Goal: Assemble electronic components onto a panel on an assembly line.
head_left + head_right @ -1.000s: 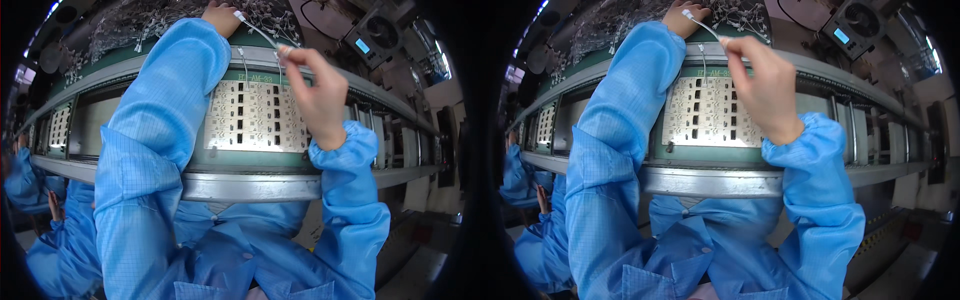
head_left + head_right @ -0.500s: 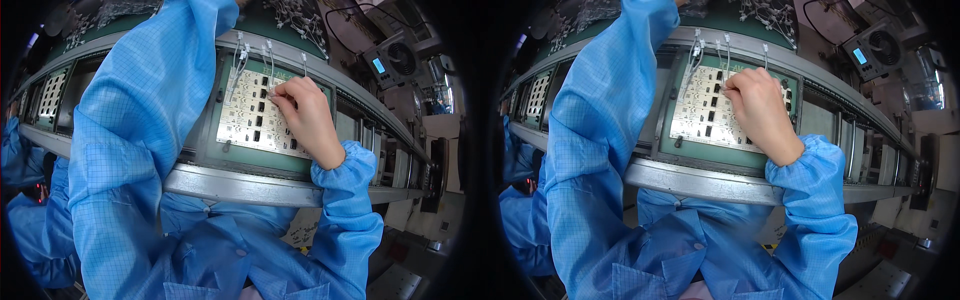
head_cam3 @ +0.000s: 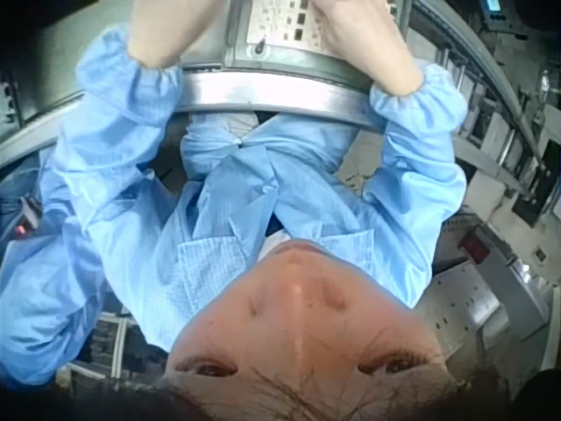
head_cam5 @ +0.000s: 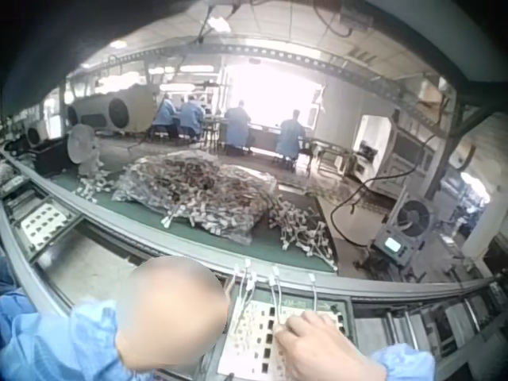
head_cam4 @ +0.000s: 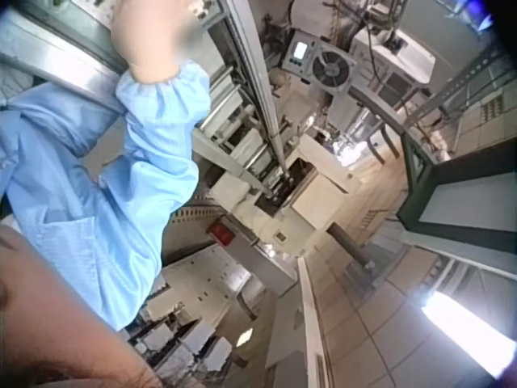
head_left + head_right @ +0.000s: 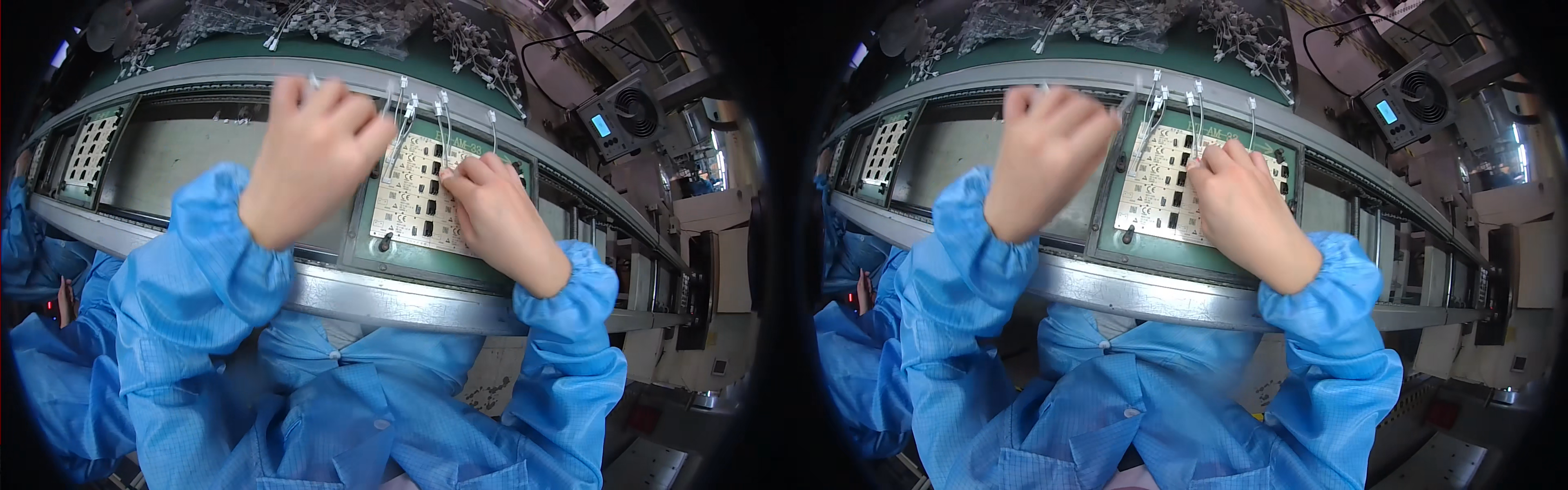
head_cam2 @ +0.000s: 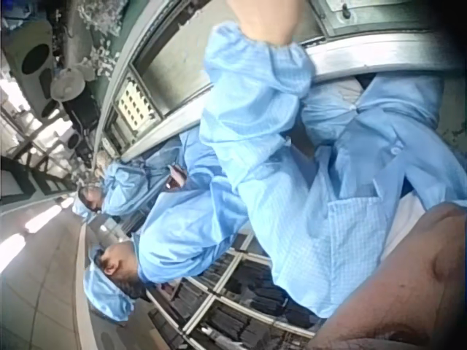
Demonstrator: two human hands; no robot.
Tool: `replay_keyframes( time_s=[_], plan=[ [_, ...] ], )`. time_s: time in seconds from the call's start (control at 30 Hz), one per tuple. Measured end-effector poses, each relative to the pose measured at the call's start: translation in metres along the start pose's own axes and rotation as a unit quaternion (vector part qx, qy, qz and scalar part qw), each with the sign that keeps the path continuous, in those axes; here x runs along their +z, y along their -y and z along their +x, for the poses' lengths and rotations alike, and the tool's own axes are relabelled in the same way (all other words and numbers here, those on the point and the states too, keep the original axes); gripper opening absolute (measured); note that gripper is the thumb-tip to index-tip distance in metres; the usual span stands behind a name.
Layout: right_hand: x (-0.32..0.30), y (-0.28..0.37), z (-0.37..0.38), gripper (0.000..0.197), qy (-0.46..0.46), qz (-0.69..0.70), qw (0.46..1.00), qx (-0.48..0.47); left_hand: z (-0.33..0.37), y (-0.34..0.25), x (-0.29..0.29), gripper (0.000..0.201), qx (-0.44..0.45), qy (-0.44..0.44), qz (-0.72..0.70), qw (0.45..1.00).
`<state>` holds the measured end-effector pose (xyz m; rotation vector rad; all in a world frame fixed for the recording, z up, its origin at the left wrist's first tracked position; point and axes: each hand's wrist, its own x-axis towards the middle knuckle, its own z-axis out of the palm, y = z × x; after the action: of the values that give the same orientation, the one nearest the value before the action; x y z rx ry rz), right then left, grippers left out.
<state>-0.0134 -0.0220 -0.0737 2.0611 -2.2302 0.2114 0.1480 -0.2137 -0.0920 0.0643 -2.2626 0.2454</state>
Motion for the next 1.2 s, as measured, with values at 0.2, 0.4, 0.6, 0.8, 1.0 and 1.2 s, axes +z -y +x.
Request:
replay_keyframes(
  time_s=[0.2, 0.4, 0.6, 0.8, 1.0, 1.2],
  plan=[
    [-0.019, -0.096, 0.061, 0.028, -0.072, 0.046, 0.995, 0.047, -0.025, -0.034, -0.011, 0.007, 0.021, 0.111, -0.045, 0.993],
    [0.007, -0.198, 0.113, 0.027, -0.089, 0.037, 0.970, 0.225, -0.026, -0.044, -0.006, 0.007, -0.053, 0.139, -0.141, 0.979],
    [0.020, -0.176, 0.120, 0.025, 0.007, -0.008, 0.981, 0.193, -0.029, -0.037, -0.010, 0.010, -0.083, 0.132, -0.156, 0.975],
    [-0.013, -0.161, 0.097, 0.021, 0.057, 0.022, 0.971, 0.232, -0.027, -0.030, -0.010, 0.015, -0.077, 0.152, -0.153, 0.973],
    [-0.028, -0.176, 0.071, 0.022, 0.099, -0.024, 0.973, 0.207, -0.024, -0.035, -0.009, 0.010, -0.078, 0.125, -0.148, 0.978],
    [-0.020, -0.160, 0.071, 0.036, 0.011, 0.055, 0.985, 0.162, -0.021, -0.038, -0.007, 0.009, -0.081, 0.114, -0.166, 0.976]
  ],
)
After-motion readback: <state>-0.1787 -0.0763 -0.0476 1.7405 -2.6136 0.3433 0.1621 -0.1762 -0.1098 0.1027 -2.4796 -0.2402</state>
